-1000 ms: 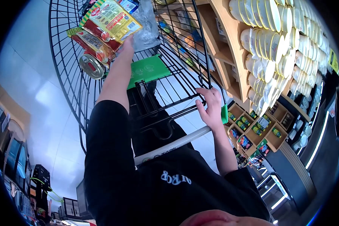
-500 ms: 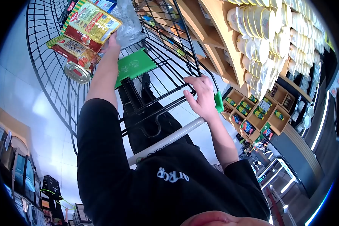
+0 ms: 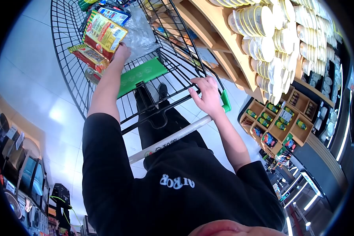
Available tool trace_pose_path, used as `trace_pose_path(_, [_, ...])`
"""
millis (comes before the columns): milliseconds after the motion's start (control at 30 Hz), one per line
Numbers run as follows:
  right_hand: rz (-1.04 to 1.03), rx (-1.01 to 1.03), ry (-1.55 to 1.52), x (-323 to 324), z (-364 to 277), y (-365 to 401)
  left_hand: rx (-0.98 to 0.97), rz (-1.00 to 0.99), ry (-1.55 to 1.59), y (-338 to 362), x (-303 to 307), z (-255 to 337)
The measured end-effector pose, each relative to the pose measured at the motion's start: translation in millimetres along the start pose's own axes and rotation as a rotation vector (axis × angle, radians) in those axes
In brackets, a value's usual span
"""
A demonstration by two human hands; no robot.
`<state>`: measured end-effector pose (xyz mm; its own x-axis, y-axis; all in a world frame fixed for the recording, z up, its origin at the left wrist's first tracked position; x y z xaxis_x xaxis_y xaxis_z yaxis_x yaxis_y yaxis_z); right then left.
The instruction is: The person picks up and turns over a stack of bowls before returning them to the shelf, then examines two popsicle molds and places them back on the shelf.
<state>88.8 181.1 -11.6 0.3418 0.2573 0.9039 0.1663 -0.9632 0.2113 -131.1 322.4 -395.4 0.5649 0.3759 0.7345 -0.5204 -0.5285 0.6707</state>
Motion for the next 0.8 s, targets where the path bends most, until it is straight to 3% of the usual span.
trace_pose_path(67, [0.044,0.01,-0.003,-1.0,0.6,0.1,-0.102,0.001,-0.041,15.6,6.8,-3.8])
trace_pose_path(200, [0.059,0.008,-0.016,-1.1,1.1,1.4,-0.122,0.138,-0.121,36.2,16.3,-6.9])
trace_pose_path(567, [0.088,-0.009,-0.031,-0.9,4.4,3.0,-0.008,0.349,0.059,66.3,48.5,-43.0])
trace_pose_path(800, [0.105,-0.001,-0.032,-0.9,6.7,1.9,0.023,0.261,0.06,68.1,50.8,-39.9])
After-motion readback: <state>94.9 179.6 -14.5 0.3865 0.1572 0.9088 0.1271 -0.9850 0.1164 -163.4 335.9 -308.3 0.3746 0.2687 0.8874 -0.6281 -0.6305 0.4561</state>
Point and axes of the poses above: each hand's wrist, its own y-axis away from the middle knuckle, its own x-axis out of the back of the hand, z = x × y, the point moved 6 cm from there along -y, towards the middle knuckle, and after that the axes turned 3 degrees about y, right-handed, at the moved point
